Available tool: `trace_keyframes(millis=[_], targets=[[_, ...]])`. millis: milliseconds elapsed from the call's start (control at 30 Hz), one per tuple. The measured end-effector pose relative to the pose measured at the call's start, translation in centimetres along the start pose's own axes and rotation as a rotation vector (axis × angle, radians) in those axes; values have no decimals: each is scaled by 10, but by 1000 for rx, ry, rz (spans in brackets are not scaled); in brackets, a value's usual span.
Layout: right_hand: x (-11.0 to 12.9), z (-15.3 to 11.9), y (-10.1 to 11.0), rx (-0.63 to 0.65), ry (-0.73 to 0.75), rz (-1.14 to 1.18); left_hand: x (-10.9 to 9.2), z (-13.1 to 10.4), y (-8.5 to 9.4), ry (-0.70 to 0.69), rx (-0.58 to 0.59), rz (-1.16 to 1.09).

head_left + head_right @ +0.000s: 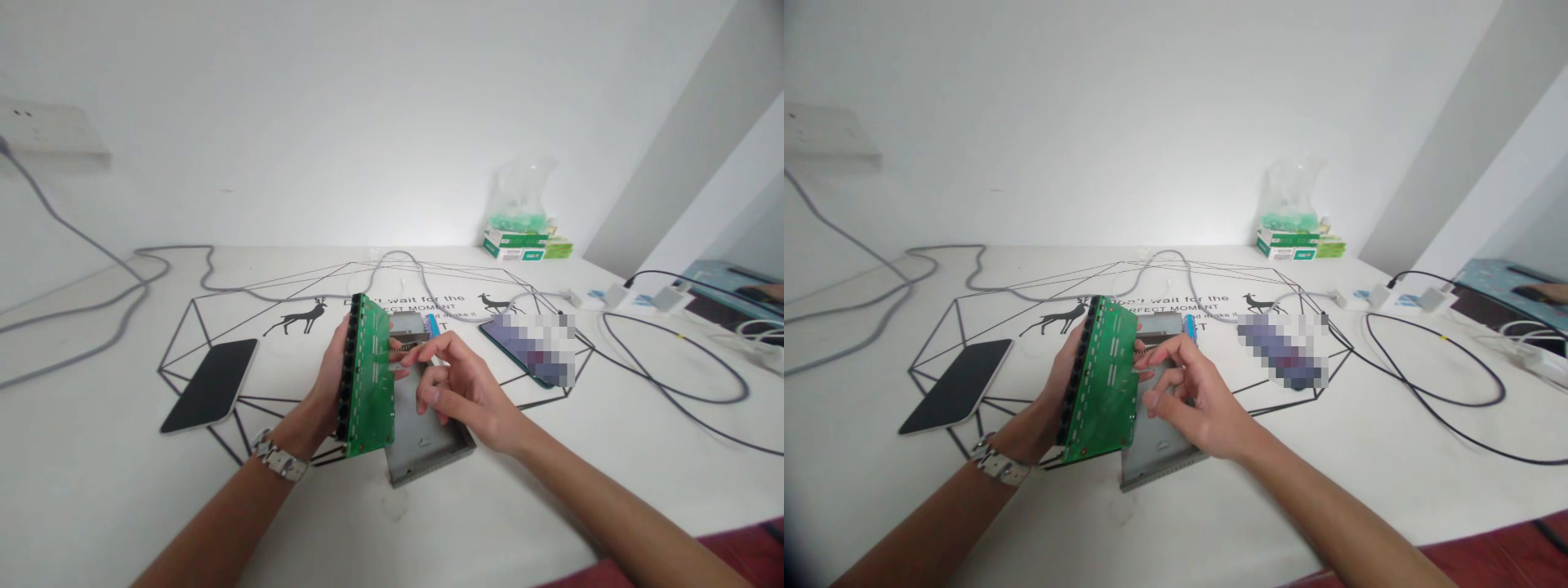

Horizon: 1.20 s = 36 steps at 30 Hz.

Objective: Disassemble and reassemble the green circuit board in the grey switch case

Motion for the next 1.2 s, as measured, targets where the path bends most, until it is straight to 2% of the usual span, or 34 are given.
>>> trace_keyframes(millis=[100, 233, 400, 567, 733, 833, 933, 1067, 1200], targets=[[1, 2, 0, -56, -32, 4, 4, 0, 1, 24, -48, -36], [-3, 5, 5, -152, -117, 4, 7, 0, 4, -16, -8, 136], [-14, 5, 19, -267, -243, -29, 6, 0, 9, 19, -51, 215], [-20, 4, 27, -287, -318, -90, -4, -2, 12, -5, -79, 262], [-22, 5, 21, -304, -362, -192, -13, -4, 18, -62, -118, 371], [-21, 5, 16, -315, -342, -302, -14, -6, 20, -75, -169, 491], [-15, 4, 13, -310, -334, -524, -14, -6, 20, -70, -193, 586], [-12, 3, 15, -296, -402, -856, -9, -5, 21, -39, -182, 623], [-14, 3, 14, -270, -454, -1006, -2, -3, 26, 38, -148, 659]])
Point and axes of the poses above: each hand's wrist, its own z-axis towards the middle knuckle, its own y-axis out of the back of the hand, x = y × z, the point moved 2 cm from there along z, towards the middle knuckle, and after that the axes turned 14 degrees about x, right-handed, at the moved point
